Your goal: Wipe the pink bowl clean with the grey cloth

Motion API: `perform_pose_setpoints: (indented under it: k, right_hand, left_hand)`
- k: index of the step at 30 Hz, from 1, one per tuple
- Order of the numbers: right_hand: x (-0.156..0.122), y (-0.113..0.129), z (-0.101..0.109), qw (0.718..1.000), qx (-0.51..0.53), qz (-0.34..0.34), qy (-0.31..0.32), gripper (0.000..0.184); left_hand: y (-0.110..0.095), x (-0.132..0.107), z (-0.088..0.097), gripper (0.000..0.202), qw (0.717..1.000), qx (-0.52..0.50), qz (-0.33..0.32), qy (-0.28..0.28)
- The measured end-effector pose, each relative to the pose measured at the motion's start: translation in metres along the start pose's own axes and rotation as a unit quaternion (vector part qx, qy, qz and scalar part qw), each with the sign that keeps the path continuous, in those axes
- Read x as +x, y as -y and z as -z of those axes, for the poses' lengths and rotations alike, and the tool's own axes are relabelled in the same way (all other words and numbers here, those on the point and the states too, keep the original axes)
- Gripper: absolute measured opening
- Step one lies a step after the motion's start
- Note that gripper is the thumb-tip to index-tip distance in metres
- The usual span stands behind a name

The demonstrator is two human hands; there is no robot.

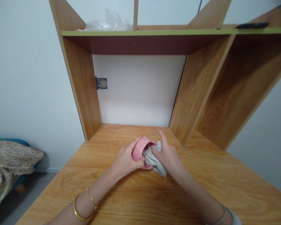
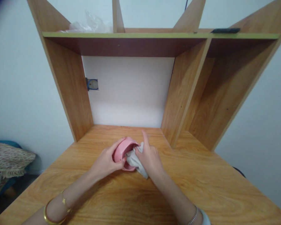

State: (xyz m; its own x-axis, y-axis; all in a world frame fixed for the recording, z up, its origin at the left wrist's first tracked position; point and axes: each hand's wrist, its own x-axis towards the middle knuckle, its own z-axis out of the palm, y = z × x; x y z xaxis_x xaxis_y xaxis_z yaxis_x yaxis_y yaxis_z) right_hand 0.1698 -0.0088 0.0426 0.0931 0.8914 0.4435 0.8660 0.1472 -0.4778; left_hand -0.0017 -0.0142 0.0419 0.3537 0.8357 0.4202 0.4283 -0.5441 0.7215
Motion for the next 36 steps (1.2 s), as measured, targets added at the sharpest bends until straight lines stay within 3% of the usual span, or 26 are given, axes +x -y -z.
perform_pose_setpoints:
  k: [4, 7, 9, 13, 16, 20, 23, 26, 28, 31, 36]
  right_hand:
    - [0.001, -0.002, 0.006, 0.998, 0.017, 0.062, -0.009, 0.059]
    - [0.009, -0.01, 0.012, 0.997, 0.069, 0.029, -0.017, 0.055]
    - [0.015, -0.019, 0.012, 0.997, 0.082, 0.004, 0.002, 0.057]
    - [0.016, -0.037, 0.0, 0.984, 0.102, -0.034, 0.14, 0.064]
    - [0.004, -0.036, -0.013, 0.961, 0.139, -0.021, 0.238, 0.067]
    - [-0.011, -0.017, -0.021, 0.937, 0.186, 0.05, 0.292, 0.063]
    - [-0.008, -0.006, -0.023, 0.946, 0.232, 0.051, 0.22, 0.053]
    - [0.003, -0.002, -0.022, 0.956, 0.271, -0.019, 0.105, 0.058]
    - [0.009, 0.0, -0.02, 0.951, 0.28, -0.055, 0.121, 0.058]
    - [0.015, 0.003, -0.014, 0.949, 0.26, -0.065, 0.166, 0.044]
    - [0.033, -0.015, 0.002, 0.978, 0.141, -0.083, 0.132, 0.036]
  left_hand:
    - [0.01, 0.002, -0.005, 0.063, 0.999, -0.034, 0.02, -0.004]
    - [0.025, 0.008, -0.004, 0.056, 0.993, -0.086, 0.052, -0.053]
    - [0.036, 0.013, -0.003, 0.051, 0.983, -0.13, 0.107, -0.074]
    - [0.054, 0.018, -0.001, 0.051, 0.942, -0.226, 0.213, -0.13]
    - [0.059, 0.021, -0.001, 0.048, 0.901, -0.322, 0.236, -0.168]
    - [0.056, 0.022, -0.001, 0.038, 0.873, -0.398, 0.238, -0.154]
    - [0.051, 0.02, -0.003, 0.041, 0.878, -0.404, 0.219, -0.137]
    - [0.046, 0.016, -0.009, 0.052, 0.891, -0.394, 0.197, -0.115]
    - [0.042, 0.014, -0.015, 0.06, 0.902, -0.382, 0.179, -0.092]
    - [0.035, 0.012, -0.021, 0.072, 0.92, -0.359, 0.151, -0.05]
    - [0.034, 0.01, -0.022, 0.079, 0.937, -0.333, 0.104, 0.006]
